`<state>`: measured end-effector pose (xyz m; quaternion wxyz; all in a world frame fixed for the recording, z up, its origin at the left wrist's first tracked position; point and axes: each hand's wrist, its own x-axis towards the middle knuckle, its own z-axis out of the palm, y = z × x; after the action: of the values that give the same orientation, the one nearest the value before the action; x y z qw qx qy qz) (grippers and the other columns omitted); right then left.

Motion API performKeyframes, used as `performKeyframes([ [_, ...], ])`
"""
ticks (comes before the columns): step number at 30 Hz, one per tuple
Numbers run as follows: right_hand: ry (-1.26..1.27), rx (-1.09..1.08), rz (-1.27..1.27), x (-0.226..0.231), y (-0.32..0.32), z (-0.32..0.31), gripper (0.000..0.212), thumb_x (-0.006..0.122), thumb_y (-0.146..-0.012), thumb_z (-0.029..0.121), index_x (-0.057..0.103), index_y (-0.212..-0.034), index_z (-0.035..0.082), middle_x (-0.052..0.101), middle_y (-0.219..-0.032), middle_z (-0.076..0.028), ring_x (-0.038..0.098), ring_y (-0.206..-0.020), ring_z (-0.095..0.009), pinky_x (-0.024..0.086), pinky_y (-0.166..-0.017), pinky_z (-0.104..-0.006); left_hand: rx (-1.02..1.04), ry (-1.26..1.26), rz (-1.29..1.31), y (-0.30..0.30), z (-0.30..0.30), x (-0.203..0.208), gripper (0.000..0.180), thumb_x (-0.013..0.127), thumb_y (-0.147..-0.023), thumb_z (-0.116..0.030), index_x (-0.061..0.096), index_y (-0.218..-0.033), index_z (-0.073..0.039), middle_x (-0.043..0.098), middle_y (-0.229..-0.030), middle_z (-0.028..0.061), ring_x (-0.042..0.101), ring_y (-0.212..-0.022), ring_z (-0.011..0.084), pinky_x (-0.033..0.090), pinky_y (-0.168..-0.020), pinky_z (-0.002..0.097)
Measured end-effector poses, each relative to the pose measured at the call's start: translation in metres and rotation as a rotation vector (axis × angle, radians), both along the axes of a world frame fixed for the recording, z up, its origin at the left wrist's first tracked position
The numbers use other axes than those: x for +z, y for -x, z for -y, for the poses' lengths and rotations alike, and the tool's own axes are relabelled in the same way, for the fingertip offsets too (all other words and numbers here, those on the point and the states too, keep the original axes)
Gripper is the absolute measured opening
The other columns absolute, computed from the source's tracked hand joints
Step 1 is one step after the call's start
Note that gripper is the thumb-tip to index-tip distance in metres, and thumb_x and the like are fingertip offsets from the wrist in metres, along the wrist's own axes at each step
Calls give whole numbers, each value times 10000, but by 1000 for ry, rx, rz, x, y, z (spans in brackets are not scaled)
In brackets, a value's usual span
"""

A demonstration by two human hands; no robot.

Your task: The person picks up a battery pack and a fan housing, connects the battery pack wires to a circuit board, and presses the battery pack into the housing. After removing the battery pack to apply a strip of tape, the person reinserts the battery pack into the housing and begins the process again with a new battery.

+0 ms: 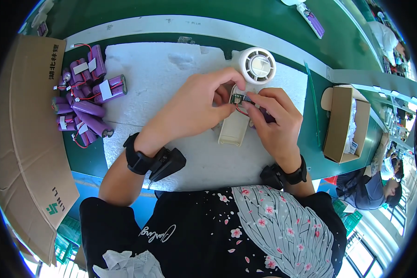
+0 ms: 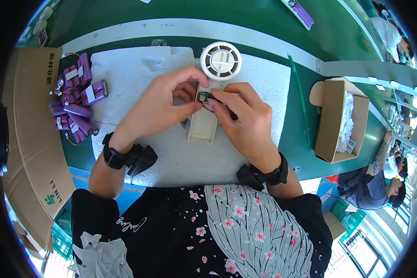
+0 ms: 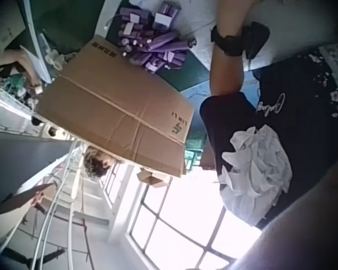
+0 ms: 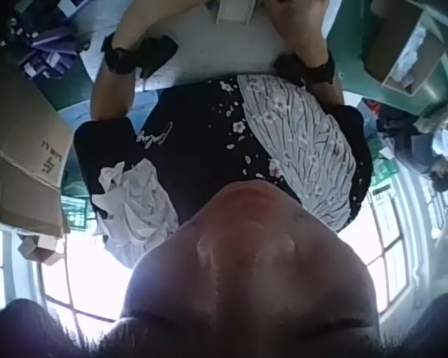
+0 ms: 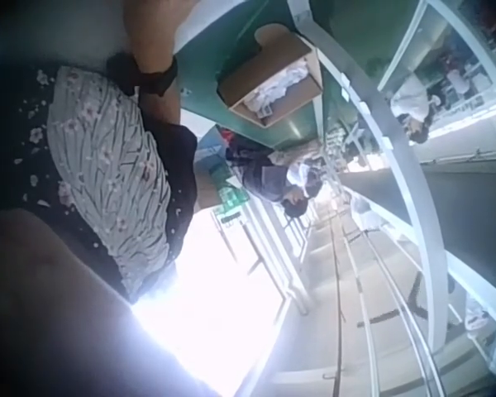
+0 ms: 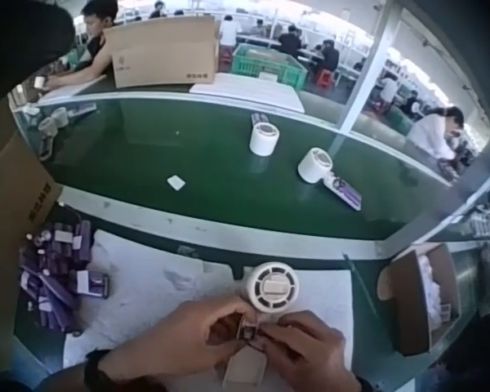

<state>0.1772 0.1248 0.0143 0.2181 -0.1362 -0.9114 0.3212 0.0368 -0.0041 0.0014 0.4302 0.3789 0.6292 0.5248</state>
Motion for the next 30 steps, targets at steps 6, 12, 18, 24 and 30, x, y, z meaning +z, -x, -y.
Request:
performKeyframes([
  [6,-28,20,-12,0,0,0,195,759,-703,14,699,-888,24,616,-849,-66,593,-616,-133,478,-518,-231,-6,-23,49,2,0,1,242,600,-786,77,577,-1008,-16,605,-922,44,609,-809,108,511,-742,265],
  [12,-9,5,4,1,0,-1,175,752,-714,20,702,-881,18,612,-830,-61,581,-586,-118,463,-497,-222,-29,-38,-50,5,0,-2,245,612,-774,72,655,-1001,-10,667,-944,91,656,-810,148,528,-721,274],
  [18,124,-42,81,4,-1,-8,169,748,-731,38,660,-873,11,609,-809,-50,562,-571,-83,440,-478,-215,-39,-134,-335,4,-2,6,268,635,-742,47,706,-976,-62,676,-994,160,679,-766,215,525,-684,269],
  [24,416,51,335,10,-2,-18,254,746,-741,53,555,-907,30,581,-754,-41,543,-560,-69,425,-488,-209,-82,-81,-370,5,-3,6,274,652,-729,28,710,-973,-79,671,-996,156,673,-785,232,519,-686,275],
  [30,638,215,469,25,-8,-29,349,733,-732,35,510,-1001,36,553,-822,-39,543,-642,-74,431,-558,-203,-27,-120,-345,0,-1,6,265,649,-723,39,703,-956,-73,645,-1015,128,654,-822,212,518,-719,276],
])
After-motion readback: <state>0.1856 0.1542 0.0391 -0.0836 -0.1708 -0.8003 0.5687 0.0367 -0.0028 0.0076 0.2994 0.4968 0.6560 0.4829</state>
